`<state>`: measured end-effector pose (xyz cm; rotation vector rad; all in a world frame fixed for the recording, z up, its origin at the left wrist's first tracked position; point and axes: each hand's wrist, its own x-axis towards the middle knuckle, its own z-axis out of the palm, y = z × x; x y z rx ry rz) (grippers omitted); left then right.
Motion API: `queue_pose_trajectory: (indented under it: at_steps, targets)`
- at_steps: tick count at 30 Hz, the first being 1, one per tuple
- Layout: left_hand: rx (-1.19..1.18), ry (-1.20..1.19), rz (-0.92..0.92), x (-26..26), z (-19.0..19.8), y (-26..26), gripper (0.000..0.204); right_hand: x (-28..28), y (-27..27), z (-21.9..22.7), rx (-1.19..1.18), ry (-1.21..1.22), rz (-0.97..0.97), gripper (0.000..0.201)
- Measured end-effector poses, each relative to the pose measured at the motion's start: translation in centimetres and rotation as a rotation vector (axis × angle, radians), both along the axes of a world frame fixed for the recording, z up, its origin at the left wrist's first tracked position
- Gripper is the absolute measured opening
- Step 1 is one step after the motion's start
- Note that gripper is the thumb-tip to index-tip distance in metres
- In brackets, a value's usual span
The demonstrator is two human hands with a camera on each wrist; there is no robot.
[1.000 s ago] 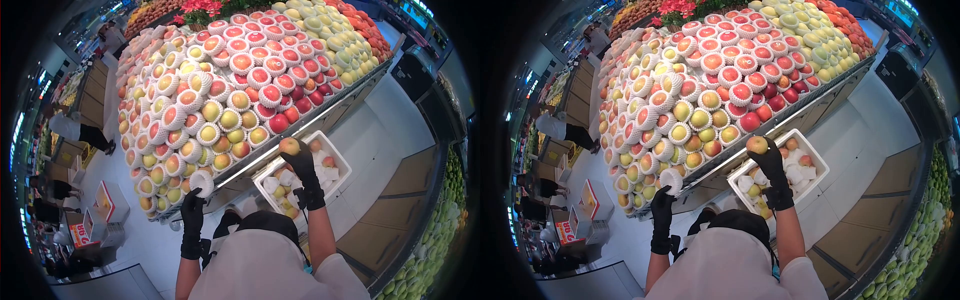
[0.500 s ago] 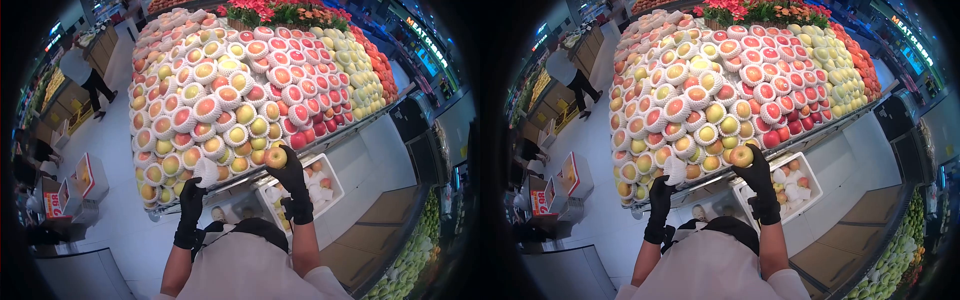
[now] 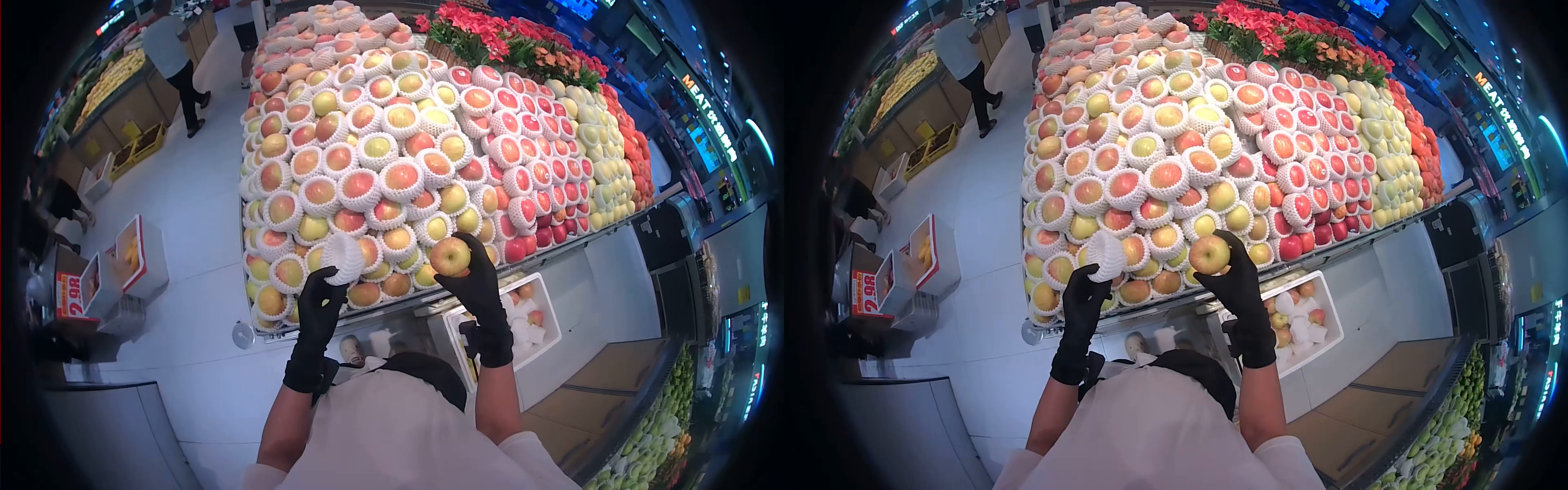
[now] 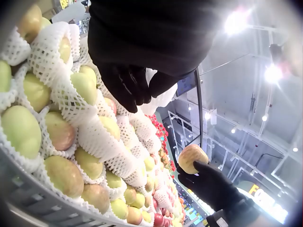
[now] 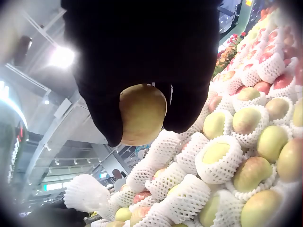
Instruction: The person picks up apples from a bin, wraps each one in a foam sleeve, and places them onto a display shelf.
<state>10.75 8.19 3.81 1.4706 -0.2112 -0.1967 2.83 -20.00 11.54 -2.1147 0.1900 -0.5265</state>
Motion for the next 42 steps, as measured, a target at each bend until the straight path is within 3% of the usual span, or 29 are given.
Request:
queue_pose_trajectory:
  at_steps: [11, 23, 27, 28, 31, 34, 37, 42]
  targets:
    - [0.016, -0.111, -0.058, 2.4, 0.1, 1.7, 0.044, 1.4, 4.3, 0.1, 0.109, 0.053, 0.043, 0.074]
    - [-0.021, -0.2, -0.214, 3.2, 3.1, -0.9, 0.059, 2.8, 5.0, -0.6, 0.308, 0.141, 0.111, 0.06]
    - [-0.063, -0.12, -0.39, 2.8, 4.8, -2.0, 0.069, 2.5, 5.9, -0.9, 0.394, 0.151, 0.149, 0.057]
    - [0.014, -0.122, -0.41, 2.8, 5.0, -2.2, 0.074, 2.6, 5.8, -1.6, 0.461, 0.147, 0.169, 0.056]
    - [-0.077, -0.005, -0.413, 2.4, 6.2, -2.9, 0.075, 3.0, 6.4, -1.7, 0.533, 0.185, 0.212, 0.057]
    - [-0.142, 0.023, -0.401, 3.1, 4.5, -2.9, 0.075, 2.5, 7.5, -1.2, 0.451, 0.17, 0.272, 0.053]
    - [-0.241, 0.16, -0.418, 4.0, 2.9, -2.1, 0.071, 1.4, 7.6, -0.3, 0.718, 0.261, 0.323, 0.057]
    - [-0.286, 0.217, -0.454, 4.4, 2.3, -1.1, 0.065, 1.3, 7.7, -1.2, 0.786, 0.247, 0.399, 0.056]
